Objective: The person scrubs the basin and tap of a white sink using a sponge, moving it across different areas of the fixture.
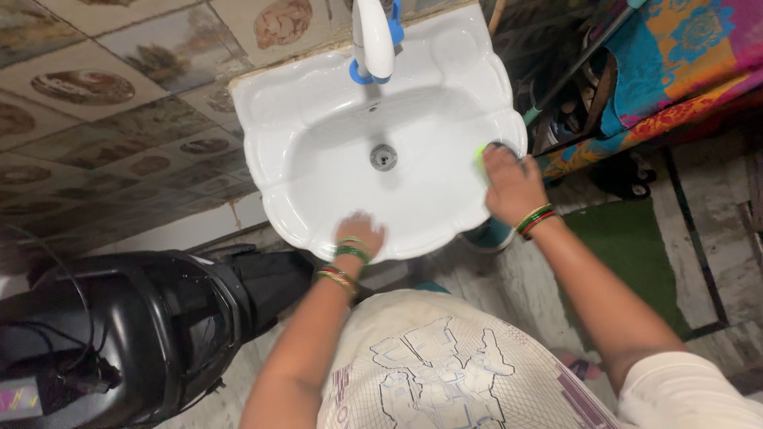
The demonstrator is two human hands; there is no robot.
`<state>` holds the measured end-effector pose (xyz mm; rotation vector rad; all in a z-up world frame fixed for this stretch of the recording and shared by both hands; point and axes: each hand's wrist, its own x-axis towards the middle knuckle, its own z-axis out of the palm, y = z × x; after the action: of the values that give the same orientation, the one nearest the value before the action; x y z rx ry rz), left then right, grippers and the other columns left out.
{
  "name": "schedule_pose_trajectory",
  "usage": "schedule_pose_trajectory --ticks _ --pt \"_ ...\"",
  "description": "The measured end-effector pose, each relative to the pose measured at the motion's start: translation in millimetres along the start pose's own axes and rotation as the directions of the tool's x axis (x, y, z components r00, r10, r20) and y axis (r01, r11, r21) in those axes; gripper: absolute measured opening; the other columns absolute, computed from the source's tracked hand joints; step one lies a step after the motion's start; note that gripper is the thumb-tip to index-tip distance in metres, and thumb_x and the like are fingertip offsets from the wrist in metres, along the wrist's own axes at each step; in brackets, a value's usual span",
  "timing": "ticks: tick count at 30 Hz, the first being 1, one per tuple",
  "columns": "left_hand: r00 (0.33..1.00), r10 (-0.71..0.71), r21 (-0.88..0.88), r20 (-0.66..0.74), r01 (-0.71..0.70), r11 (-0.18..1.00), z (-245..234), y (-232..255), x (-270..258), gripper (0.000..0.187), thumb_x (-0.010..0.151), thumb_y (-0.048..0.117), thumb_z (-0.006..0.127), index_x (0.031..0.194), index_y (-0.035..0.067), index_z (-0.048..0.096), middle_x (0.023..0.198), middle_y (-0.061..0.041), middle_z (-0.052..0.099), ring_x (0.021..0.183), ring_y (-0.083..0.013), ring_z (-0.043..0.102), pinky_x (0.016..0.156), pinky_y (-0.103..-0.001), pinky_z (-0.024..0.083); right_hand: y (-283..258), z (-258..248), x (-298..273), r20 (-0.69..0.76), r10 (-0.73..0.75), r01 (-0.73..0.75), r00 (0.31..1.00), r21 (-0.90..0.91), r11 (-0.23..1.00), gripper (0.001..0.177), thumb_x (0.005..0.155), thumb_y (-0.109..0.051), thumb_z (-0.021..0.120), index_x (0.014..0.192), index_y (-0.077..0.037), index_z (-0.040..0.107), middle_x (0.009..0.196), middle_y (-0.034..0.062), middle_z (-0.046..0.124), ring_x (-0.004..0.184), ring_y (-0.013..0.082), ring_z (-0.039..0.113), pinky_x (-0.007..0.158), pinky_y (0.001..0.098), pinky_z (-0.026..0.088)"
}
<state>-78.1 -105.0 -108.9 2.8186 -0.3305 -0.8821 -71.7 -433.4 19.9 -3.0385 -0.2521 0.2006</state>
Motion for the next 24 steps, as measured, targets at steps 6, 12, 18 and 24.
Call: schedule_pose_trajectory --ticks 6,12,18,24 --pt "0.872 0.381 -0.122 -0.309 -0.433 0.893 24.5 122.8 -14.9 0.064 0.099 0.041 0.049 0.144 -0.004 0.047 0.151 -0.025 0.049 0.141 -0.0359 0.046 0.118 -0.045 0.034 -37.7 34.1 -37.4 0.053 -0.177 0.184 0.983 -0.185 0.965 0.076 0.082 -0.029 0.056 0.152 -0.012 0.034 0.161 0.0076 0.039 0.149 0.0216 0.033 0.116 0.0583 0.028" --pt "0.92 0.347 -0.12 -0.182 -0.371 0.921 -21.0 -15.1 -61.1 0.077 0.089 0.056 0.061 0.138 -0.003 0.054 0.143 -0.024 0.054 0.137 -0.0369 0.047 0.116 -0.045 0.031 28.3 28.3 -20.4 -0.222 -0.228 0.229 0.948 -0.021 0.973 0.075 0.087 -0.024 0.052 0.158 -0.005 0.037 0.164 0.0114 0.037 0.154 0.0235 0.032 0.119 0.0604 0.026" --pt "0.932 0.129 0.164 -0.339 -0.076 0.983 -83.1 -89.8 -75.4 0.053 0.09 0.042 0.057 0.134 0.012 0.061 0.157 -0.01 0.044 0.151 -0.0279 0.031 0.123 -0.064 0.013 64.3 15.6 112.2 -0.243 -0.182 0.116 0.953 -0.263 0.958 0.072 0.092 -0.026 0.057 0.159 -0.007 0.041 0.167 0.009 0.037 0.156 0.0228 0.031 0.122 0.0586 0.024" --pt "0.826 -0.294 0.065 -0.481 0.368 0.928 -70.8 -56.0 -75.3 0.079 0.087 0.036 0.061 0.155 0.007 0.036 0.168 -0.014 0.017 0.154 -0.0374 0.014 0.115 -0.067 0.018 50.2 24.0 71.0 -0.208 -0.067 0.043 0.976 -0.119 0.992 0.077 0.085 -0.027 0.06 0.156 -0.007 0.041 0.166 0.009 0.036 0.154 0.0228 0.03 0.119 0.0585 0.022"
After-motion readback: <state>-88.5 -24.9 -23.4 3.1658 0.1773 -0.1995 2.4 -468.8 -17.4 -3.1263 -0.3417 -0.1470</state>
